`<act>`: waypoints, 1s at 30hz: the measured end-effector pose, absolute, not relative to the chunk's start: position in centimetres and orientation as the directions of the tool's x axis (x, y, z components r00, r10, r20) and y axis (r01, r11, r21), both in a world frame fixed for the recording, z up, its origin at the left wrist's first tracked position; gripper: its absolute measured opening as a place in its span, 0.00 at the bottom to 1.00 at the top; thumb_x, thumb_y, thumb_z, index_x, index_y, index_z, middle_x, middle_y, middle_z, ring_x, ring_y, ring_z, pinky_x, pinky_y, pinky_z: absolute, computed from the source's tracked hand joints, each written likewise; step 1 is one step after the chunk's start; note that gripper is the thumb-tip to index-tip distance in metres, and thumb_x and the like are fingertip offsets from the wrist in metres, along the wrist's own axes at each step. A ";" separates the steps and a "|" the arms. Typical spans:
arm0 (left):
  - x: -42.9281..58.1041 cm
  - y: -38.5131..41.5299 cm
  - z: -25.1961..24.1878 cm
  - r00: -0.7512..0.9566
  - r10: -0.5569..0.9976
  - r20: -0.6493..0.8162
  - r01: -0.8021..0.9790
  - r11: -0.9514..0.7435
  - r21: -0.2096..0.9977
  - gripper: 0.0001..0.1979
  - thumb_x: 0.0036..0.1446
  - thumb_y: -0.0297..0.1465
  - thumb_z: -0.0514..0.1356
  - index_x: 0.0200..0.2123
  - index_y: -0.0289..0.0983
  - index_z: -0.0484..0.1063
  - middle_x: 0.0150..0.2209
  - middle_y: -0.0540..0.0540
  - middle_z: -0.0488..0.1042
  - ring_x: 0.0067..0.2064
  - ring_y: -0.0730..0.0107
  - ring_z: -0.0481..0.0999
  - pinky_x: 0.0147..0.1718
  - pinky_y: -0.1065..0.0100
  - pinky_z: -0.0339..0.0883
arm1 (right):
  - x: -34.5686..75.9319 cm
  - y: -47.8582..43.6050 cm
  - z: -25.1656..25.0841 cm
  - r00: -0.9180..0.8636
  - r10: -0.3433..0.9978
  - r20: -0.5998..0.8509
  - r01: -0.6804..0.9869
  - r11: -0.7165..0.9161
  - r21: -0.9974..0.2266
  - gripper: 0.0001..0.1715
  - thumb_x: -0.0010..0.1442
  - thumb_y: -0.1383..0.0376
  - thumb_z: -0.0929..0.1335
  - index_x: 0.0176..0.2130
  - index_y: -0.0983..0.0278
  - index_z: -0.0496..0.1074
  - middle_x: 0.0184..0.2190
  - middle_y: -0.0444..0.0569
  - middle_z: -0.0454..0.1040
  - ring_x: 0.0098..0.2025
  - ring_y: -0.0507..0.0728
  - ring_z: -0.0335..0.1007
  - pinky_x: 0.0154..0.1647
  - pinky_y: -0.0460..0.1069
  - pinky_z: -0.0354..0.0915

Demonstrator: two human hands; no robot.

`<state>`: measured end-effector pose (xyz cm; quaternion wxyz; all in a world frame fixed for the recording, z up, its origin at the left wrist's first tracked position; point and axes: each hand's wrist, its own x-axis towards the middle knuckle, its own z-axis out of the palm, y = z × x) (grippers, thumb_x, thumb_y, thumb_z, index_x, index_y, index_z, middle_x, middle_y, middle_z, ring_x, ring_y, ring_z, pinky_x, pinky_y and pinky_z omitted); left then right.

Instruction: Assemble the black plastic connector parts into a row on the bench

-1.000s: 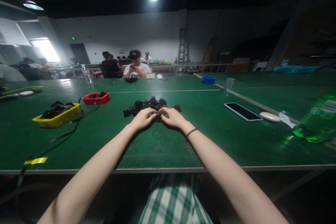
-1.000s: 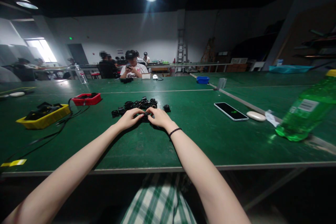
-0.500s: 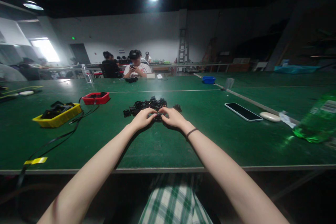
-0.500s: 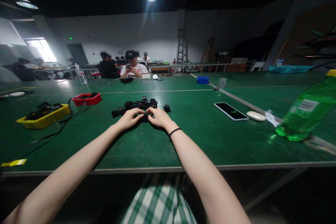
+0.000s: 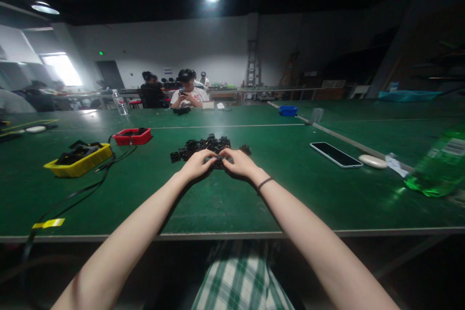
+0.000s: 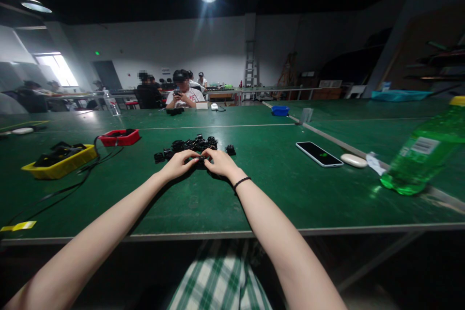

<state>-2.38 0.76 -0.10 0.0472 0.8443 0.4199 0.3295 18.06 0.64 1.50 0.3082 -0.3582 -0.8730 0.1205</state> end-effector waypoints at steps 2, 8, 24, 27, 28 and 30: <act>-2.4 0.8 -0.1 0.435 0.735 0.520 0.674 -0.649 0.354 0.12 0.61 0.35 0.54 0.42 0.37 0.75 0.42 0.43 0.78 0.44 0.61 0.76 0.47 0.61 0.68 | 18.1 0.7 1.5 -0.551 0.701 0.453 0.550 0.713 -0.435 0.13 0.58 0.70 0.65 0.44 0.65 0.72 0.41 0.51 0.78 0.41 0.56 0.74 0.45 0.52 0.68; -2.5 0.8 -0.1 0.442 0.732 0.518 0.675 -0.652 0.345 0.13 0.61 0.35 0.54 0.42 0.36 0.74 0.42 0.43 0.78 0.44 0.61 0.76 0.47 0.61 0.68 | 18.0 0.8 1.4 -0.550 0.706 0.446 0.561 0.708 -0.429 0.12 0.60 0.70 0.65 0.44 0.65 0.72 0.41 0.52 0.78 0.42 0.56 0.74 0.46 0.51 0.67; -2.5 1.0 -0.3 0.437 0.739 0.514 0.674 -0.647 0.357 0.12 0.60 0.34 0.55 0.42 0.35 0.75 0.42 0.43 0.78 0.44 0.61 0.76 0.46 0.61 0.68 | 18.0 0.7 1.5 -0.552 0.710 0.438 0.572 0.704 -0.421 0.13 0.59 0.70 0.65 0.45 0.65 0.72 0.42 0.52 0.78 0.43 0.57 0.74 0.47 0.52 0.67; -2.5 1.0 -0.3 0.436 0.741 0.511 0.677 -0.644 0.355 0.12 0.60 0.34 0.55 0.42 0.35 0.75 0.42 0.42 0.78 0.44 0.61 0.76 0.47 0.61 0.68 | 18.0 0.7 1.5 -0.553 0.710 0.437 0.572 0.704 -0.421 0.13 0.59 0.70 0.65 0.45 0.65 0.72 0.42 0.52 0.78 0.43 0.57 0.74 0.46 0.52 0.67; -2.5 1.0 -0.3 0.437 0.741 0.510 0.679 -0.644 0.353 0.12 0.60 0.34 0.55 0.42 0.36 0.75 0.42 0.43 0.78 0.44 0.61 0.76 0.47 0.61 0.68 | 18.0 0.7 1.5 -0.553 0.710 0.436 0.573 0.704 -0.419 0.13 0.59 0.70 0.65 0.45 0.65 0.72 0.42 0.52 0.78 0.42 0.57 0.74 0.46 0.52 0.67; -2.5 0.9 -0.2 0.438 0.740 0.511 0.680 -0.644 0.350 0.12 0.60 0.34 0.55 0.42 0.36 0.75 0.42 0.43 0.78 0.44 0.61 0.76 0.47 0.62 0.68 | 18.0 0.7 1.5 -0.554 0.710 0.436 0.576 0.704 -0.414 0.13 0.59 0.69 0.65 0.44 0.65 0.72 0.42 0.52 0.78 0.42 0.57 0.74 0.46 0.52 0.67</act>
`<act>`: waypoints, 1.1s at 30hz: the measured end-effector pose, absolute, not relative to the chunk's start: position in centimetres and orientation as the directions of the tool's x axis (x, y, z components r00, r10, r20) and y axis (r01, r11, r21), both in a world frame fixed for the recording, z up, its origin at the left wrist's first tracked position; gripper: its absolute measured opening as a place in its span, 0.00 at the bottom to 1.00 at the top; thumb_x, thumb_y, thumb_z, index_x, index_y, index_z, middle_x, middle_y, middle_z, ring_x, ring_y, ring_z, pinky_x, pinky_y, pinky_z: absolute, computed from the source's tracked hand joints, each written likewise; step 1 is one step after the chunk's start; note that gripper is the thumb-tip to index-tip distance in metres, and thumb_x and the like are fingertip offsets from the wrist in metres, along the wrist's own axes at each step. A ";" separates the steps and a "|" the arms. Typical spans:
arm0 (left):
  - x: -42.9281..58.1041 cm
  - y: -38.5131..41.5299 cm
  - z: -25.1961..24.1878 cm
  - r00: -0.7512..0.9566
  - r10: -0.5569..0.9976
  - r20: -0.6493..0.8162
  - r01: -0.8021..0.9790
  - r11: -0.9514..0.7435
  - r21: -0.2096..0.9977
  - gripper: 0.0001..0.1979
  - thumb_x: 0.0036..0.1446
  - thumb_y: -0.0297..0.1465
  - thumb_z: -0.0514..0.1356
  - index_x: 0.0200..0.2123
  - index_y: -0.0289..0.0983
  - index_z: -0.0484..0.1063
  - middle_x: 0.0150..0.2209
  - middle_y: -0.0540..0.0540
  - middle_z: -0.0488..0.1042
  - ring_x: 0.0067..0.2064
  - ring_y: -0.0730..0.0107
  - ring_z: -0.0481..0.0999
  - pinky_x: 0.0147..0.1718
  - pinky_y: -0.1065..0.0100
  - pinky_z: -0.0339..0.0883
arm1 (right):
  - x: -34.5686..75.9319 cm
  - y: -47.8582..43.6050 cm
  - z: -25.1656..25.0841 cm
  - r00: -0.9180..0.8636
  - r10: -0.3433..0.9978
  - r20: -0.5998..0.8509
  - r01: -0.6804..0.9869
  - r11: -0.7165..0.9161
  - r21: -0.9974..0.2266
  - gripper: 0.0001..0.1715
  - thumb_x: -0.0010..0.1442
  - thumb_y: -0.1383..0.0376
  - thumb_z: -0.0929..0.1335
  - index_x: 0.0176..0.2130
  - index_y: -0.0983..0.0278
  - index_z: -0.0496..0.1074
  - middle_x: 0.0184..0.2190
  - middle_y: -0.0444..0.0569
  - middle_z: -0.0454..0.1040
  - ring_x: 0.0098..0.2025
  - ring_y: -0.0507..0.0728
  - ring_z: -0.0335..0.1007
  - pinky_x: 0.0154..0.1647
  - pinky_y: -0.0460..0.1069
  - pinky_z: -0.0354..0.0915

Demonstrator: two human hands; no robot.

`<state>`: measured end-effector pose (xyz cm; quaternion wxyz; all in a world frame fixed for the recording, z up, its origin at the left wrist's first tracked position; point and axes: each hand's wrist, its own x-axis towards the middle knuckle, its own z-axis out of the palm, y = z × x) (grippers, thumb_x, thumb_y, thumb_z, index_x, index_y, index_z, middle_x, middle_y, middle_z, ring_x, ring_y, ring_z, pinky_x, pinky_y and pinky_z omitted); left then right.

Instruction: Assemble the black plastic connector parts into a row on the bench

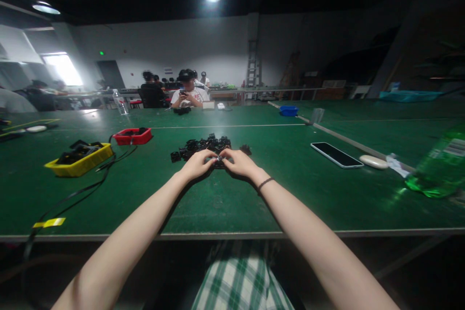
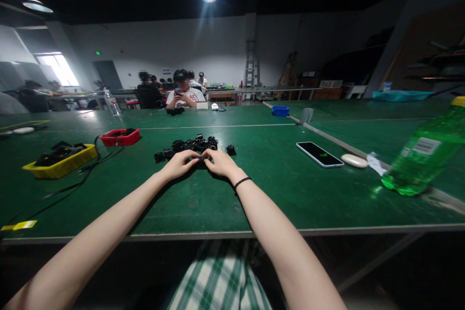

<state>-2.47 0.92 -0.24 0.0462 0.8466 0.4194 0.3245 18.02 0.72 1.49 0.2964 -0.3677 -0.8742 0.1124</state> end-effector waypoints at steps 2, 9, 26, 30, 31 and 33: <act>-2.5 0.9 -0.2 0.437 0.740 0.511 0.680 -0.644 0.350 0.12 0.61 0.34 0.55 0.42 0.36 0.75 0.42 0.43 0.78 0.44 0.62 0.76 0.47 0.61 0.68 | 18.0 0.7 1.5 -0.554 0.709 0.436 0.577 0.705 -0.412 0.13 0.59 0.70 0.65 0.44 0.65 0.72 0.42 0.52 0.78 0.42 0.57 0.74 0.46 0.51 0.67; -2.4 0.8 -0.1 0.438 0.741 0.509 0.681 -0.643 0.350 0.12 0.61 0.34 0.55 0.41 0.36 0.75 0.42 0.43 0.78 0.44 0.62 0.76 0.47 0.61 0.68 | 18.1 0.7 1.5 -0.562 0.701 0.439 0.567 0.713 -0.412 0.13 0.59 0.70 0.65 0.45 0.66 0.73 0.42 0.53 0.78 0.42 0.57 0.74 0.46 0.51 0.67; -2.2 0.4 0.2 0.440 0.739 0.511 0.684 -0.644 0.343 0.14 0.62 0.35 0.52 0.41 0.36 0.75 0.41 0.43 0.78 0.43 0.62 0.76 0.47 0.61 0.69 | 18.1 0.8 1.6 -0.554 0.716 0.425 0.587 0.698 -0.410 0.13 0.60 0.69 0.64 0.44 0.64 0.74 0.43 0.51 0.78 0.44 0.57 0.74 0.48 0.51 0.66; -2.2 0.5 0.2 0.438 0.740 0.510 0.685 -0.643 0.344 0.13 0.61 0.35 0.52 0.41 0.36 0.75 0.41 0.43 0.78 0.43 0.61 0.76 0.47 0.61 0.69 | 18.1 0.7 1.6 -0.550 0.718 0.427 0.589 0.696 -0.411 0.13 0.60 0.70 0.64 0.44 0.64 0.74 0.42 0.51 0.78 0.43 0.57 0.74 0.47 0.51 0.66; -2.2 0.5 0.2 0.437 0.741 0.510 0.685 -0.641 0.345 0.13 0.61 0.35 0.53 0.41 0.37 0.75 0.41 0.43 0.78 0.43 0.61 0.76 0.47 0.61 0.69 | 18.0 0.7 1.6 -0.549 0.719 0.427 0.590 0.695 -0.411 0.12 0.60 0.69 0.64 0.43 0.64 0.74 0.42 0.51 0.78 0.43 0.57 0.74 0.47 0.51 0.66; -2.2 0.5 0.2 0.434 0.742 0.510 0.686 -0.640 0.347 0.13 0.61 0.34 0.53 0.40 0.37 0.75 0.41 0.43 0.78 0.43 0.62 0.76 0.46 0.61 0.69 | 18.0 0.7 1.6 -0.546 0.721 0.427 0.595 0.692 -0.408 0.12 0.60 0.69 0.65 0.43 0.64 0.74 0.42 0.51 0.78 0.42 0.57 0.73 0.46 0.51 0.66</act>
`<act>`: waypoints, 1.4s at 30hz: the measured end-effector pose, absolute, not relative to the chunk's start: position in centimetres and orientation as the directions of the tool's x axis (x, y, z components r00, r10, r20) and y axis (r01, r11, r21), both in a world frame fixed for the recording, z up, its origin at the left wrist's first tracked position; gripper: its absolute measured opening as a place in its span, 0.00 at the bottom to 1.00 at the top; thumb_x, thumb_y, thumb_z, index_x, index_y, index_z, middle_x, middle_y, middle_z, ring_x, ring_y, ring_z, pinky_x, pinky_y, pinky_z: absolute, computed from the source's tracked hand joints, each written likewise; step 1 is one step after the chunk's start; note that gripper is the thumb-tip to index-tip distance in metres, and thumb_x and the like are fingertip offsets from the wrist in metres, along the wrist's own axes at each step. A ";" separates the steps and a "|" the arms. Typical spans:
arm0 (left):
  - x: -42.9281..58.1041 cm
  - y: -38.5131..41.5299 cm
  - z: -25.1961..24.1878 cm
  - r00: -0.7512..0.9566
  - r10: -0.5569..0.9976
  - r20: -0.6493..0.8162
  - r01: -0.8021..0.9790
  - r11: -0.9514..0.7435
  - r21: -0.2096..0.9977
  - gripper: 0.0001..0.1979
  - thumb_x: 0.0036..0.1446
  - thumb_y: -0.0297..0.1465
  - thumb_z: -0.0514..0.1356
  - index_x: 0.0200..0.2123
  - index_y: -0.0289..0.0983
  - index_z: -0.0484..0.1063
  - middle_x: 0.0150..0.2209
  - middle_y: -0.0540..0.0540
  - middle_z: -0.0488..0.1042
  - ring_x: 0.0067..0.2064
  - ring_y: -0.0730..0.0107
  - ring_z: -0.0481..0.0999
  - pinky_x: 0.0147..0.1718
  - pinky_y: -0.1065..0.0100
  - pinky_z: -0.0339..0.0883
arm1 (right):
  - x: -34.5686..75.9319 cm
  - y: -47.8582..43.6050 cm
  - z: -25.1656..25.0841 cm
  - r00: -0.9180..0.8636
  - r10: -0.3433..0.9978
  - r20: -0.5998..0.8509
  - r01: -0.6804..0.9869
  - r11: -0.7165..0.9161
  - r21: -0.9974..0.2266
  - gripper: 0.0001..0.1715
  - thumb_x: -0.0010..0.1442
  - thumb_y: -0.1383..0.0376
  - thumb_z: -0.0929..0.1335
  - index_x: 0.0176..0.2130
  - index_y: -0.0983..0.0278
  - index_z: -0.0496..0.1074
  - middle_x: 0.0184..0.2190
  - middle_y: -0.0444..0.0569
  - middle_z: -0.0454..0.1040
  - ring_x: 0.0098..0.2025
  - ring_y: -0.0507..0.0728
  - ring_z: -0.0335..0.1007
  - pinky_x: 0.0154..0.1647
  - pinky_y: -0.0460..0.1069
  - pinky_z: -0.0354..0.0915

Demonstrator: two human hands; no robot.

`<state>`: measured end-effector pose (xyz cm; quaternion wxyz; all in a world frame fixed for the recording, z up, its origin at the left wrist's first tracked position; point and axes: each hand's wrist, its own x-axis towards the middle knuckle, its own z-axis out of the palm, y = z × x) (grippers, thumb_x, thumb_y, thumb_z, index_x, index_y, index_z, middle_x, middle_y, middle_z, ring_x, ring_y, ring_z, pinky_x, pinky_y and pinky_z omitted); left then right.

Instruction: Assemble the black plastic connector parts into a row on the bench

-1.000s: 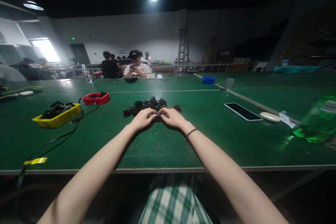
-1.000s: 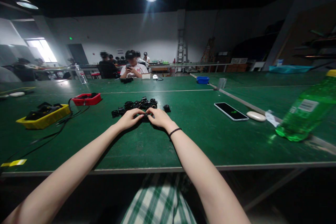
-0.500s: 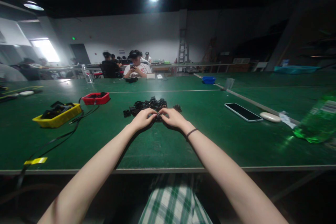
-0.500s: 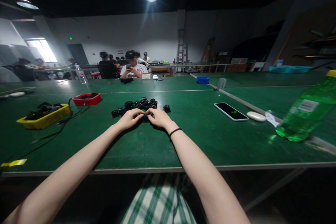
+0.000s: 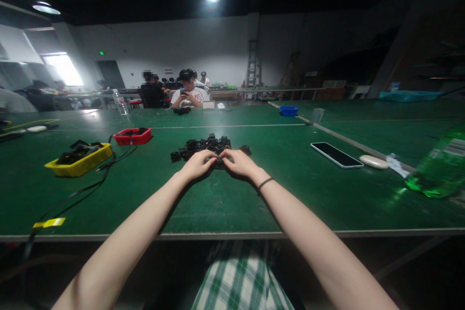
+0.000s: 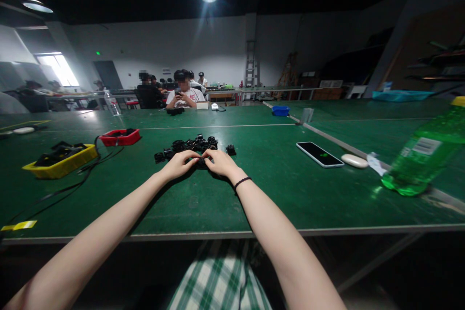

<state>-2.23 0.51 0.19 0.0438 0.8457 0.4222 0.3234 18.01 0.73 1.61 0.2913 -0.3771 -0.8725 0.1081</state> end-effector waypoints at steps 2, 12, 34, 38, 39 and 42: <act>-2.2 0.6 0.1 0.436 0.740 0.511 0.684 -0.642 0.347 0.13 0.61 0.34 0.53 0.40 0.37 0.75 0.41 0.43 0.78 0.43 0.62 0.76 0.46 0.61 0.69 | 18.0 0.7 1.6 -0.543 0.723 0.426 0.599 0.690 -0.406 0.11 0.61 0.67 0.65 0.43 0.64 0.74 0.41 0.51 0.78 0.42 0.57 0.73 0.45 0.51 0.66; -2.3 0.7 0.0 0.457 0.726 0.514 0.670 -0.661 0.338 0.13 0.62 0.35 0.53 0.40 0.36 0.75 0.41 0.43 0.78 0.44 0.61 0.76 0.47 0.61 0.68 | 18.0 0.6 1.7 -0.524 0.718 0.458 0.613 0.691 -0.384 0.10 0.62 0.68 0.64 0.42 0.64 0.73 0.41 0.51 0.78 0.42 0.57 0.73 0.46 0.51 0.66; -2.4 0.9 -0.1 0.462 0.725 0.512 0.672 -0.662 0.331 0.11 0.60 0.31 0.54 0.39 0.37 0.75 0.41 0.42 0.78 0.43 0.62 0.76 0.46 0.61 0.69 | 18.3 0.7 1.8 -0.537 0.695 0.478 0.615 0.711 -0.342 0.08 0.57 0.63 0.69 0.38 0.64 0.74 0.38 0.49 0.77 0.40 0.55 0.72 0.43 0.49 0.65; -2.3 0.9 -0.2 0.461 0.729 0.507 0.678 -0.657 0.328 0.11 0.60 0.32 0.54 0.39 0.37 0.76 0.41 0.43 0.78 0.44 0.63 0.76 0.47 0.61 0.69 | 18.4 0.6 2.1 -0.497 0.717 0.488 0.662 0.678 -0.321 0.07 0.54 0.64 0.70 0.36 0.63 0.74 0.38 0.48 0.76 0.39 0.55 0.72 0.42 0.48 0.64; -2.3 0.9 -0.2 0.461 0.730 0.505 0.679 -0.657 0.329 0.11 0.60 0.32 0.54 0.40 0.37 0.76 0.41 0.43 0.78 0.44 0.63 0.76 0.47 0.61 0.69 | 18.5 0.6 2.1 -0.491 0.719 0.491 0.675 0.671 -0.307 0.07 0.54 0.64 0.70 0.35 0.63 0.74 0.38 0.49 0.76 0.39 0.55 0.71 0.42 0.48 0.64; -2.4 0.9 -0.3 0.461 0.728 0.507 0.676 -0.658 0.331 0.11 0.60 0.32 0.54 0.40 0.37 0.75 0.41 0.43 0.78 0.44 0.63 0.76 0.47 0.61 0.69 | 18.6 0.7 2.2 -0.467 0.729 0.500 0.721 0.641 -0.262 0.07 0.53 0.62 0.70 0.34 0.63 0.73 0.40 0.50 0.74 0.40 0.56 0.71 0.43 0.49 0.64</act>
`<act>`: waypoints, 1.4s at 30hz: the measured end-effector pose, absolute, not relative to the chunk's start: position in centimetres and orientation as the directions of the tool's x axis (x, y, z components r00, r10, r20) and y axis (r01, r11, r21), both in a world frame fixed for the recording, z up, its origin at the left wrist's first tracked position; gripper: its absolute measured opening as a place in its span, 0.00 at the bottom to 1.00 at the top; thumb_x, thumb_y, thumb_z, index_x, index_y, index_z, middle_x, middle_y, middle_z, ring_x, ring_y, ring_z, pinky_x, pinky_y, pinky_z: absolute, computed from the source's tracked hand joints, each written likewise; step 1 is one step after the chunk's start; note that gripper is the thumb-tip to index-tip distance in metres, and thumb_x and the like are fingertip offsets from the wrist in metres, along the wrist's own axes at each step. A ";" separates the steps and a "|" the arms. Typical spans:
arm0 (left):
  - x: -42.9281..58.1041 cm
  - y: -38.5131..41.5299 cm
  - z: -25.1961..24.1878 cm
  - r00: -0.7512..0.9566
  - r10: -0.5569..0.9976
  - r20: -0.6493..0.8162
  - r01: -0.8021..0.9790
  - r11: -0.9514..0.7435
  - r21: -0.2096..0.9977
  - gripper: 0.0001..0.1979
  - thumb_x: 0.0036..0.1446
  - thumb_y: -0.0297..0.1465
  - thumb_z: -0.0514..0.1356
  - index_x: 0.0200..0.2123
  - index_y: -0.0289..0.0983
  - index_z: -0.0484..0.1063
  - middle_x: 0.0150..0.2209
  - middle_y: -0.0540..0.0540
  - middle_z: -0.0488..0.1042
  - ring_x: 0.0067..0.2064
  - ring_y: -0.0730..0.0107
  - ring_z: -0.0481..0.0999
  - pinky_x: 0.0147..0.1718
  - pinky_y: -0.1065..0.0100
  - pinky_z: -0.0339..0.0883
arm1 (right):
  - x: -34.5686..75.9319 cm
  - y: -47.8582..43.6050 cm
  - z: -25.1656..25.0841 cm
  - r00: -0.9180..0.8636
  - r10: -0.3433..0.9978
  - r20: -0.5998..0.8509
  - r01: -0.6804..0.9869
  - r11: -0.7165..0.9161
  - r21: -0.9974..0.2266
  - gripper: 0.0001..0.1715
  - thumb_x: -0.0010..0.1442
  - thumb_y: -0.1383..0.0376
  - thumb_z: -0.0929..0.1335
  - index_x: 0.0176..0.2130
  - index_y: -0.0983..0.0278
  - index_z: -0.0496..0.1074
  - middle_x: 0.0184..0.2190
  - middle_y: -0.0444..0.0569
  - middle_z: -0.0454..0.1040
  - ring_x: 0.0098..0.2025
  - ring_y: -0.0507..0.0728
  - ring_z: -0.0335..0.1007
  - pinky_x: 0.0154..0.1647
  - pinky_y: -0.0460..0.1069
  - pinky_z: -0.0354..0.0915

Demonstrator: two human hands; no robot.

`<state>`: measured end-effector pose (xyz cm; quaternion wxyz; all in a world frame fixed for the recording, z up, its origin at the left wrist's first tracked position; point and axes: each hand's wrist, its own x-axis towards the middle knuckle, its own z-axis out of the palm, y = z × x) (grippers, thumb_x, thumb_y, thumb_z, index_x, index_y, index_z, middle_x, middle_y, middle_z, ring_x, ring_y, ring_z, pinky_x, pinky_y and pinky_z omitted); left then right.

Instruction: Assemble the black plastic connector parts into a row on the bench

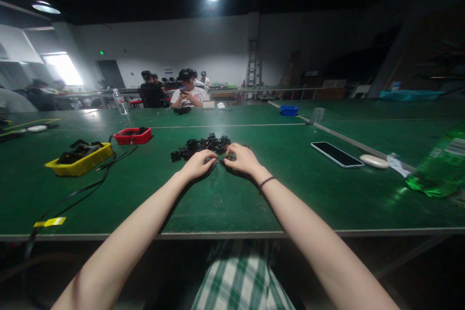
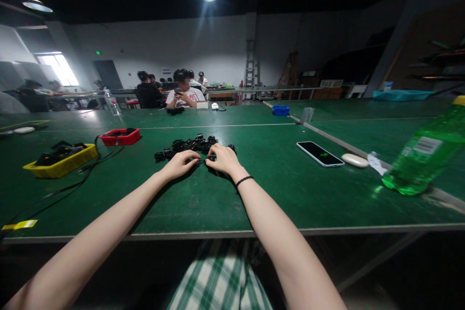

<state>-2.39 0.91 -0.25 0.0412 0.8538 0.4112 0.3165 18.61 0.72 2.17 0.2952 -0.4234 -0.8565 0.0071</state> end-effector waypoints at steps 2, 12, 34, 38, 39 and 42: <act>-2.4 1.0 -0.3 0.464 0.725 0.510 0.672 -0.663 0.330 0.11 0.60 0.32 0.54 0.39 0.37 0.75 0.41 0.43 0.78 0.44 0.63 0.76 0.47 0.61 0.69 | 18.8 0.9 2.1 -0.441 0.744 0.503 0.748 0.614 -0.252 0.08 0.53 0.61 0.70 0.33 0.63 0.73 0.43 0.50 0.73 0.42 0.57 0.71 0.45 0.50 0.64; -2.4 0.9 -0.3 0.474 0.715 0.514 0.660 -0.675 0.330 0.11 0.60 0.33 0.53 0.39 0.36 0.75 0.41 0.42 0.78 0.44 0.61 0.76 0.47 0.60 0.69 | 19.7 1.7 1.6 -0.282 0.812 0.512 0.825 0.477 -0.303 0.08 0.51 0.61 0.69 0.32 0.63 0.73 0.47 0.53 0.71 0.48 0.61 0.68 0.52 0.55 0.60; -2.5 1.1 -0.4 0.474 0.714 0.515 0.665 -0.674 0.322 0.11 0.60 0.32 0.54 0.39 0.36 0.75 0.41 0.43 0.78 0.44 0.62 0.76 0.47 0.61 0.68 | 20.4 2.6 1.3 -0.145 0.879 0.454 0.882 0.323 -0.342 0.09 0.50 0.60 0.68 0.31 0.63 0.72 0.48 0.53 0.70 0.53 0.61 0.62 0.57 0.54 0.54; -2.6 1.0 -0.4 0.473 0.712 0.519 0.663 -0.675 0.323 0.11 0.60 0.32 0.54 0.39 0.36 0.75 0.41 0.43 0.78 0.44 0.62 0.76 0.47 0.61 0.68 | 20.4 2.5 1.5 -0.133 0.894 0.427 0.893 0.295 -0.340 0.09 0.50 0.60 0.67 0.30 0.63 0.71 0.46 0.53 0.70 0.51 0.61 0.63 0.55 0.54 0.54; -2.6 1.0 -0.4 0.472 0.713 0.519 0.664 -0.675 0.323 0.11 0.60 0.32 0.54 0.39 0.37 0.75 0.41 0.43 0.78 0.44 0.62 0.76 0.47 0.61 0.68 | 20.4 2.4 1.6 -0.127 0.900 0.417 0.896 0.285 -0.341 0.09 0.51 0.60 0.67 0.30 0.63 0.71 0.46 0.53 0.70 0.51 0.61 0.63 0.55 0.54 0.54; -2.5 1.0 -0.3 0.469 0.714 0.519 0.666 -0.672 0.324 0.11 0.60 0.32 0.54 0.39 0.37 0.75 0.41 0.44 0.78 0.44 0.62 0.76 0.47 0.61 0.68 | 20.4 2.3 1.7 -0.104 0.912 0.398 0.904 0.253 -0.344 0.09 0.51 0.59 0.67 0.30 0.63 0.70 0.45 0.53 0.71 0.49 0.61 0.64 0.53 0.54 0.55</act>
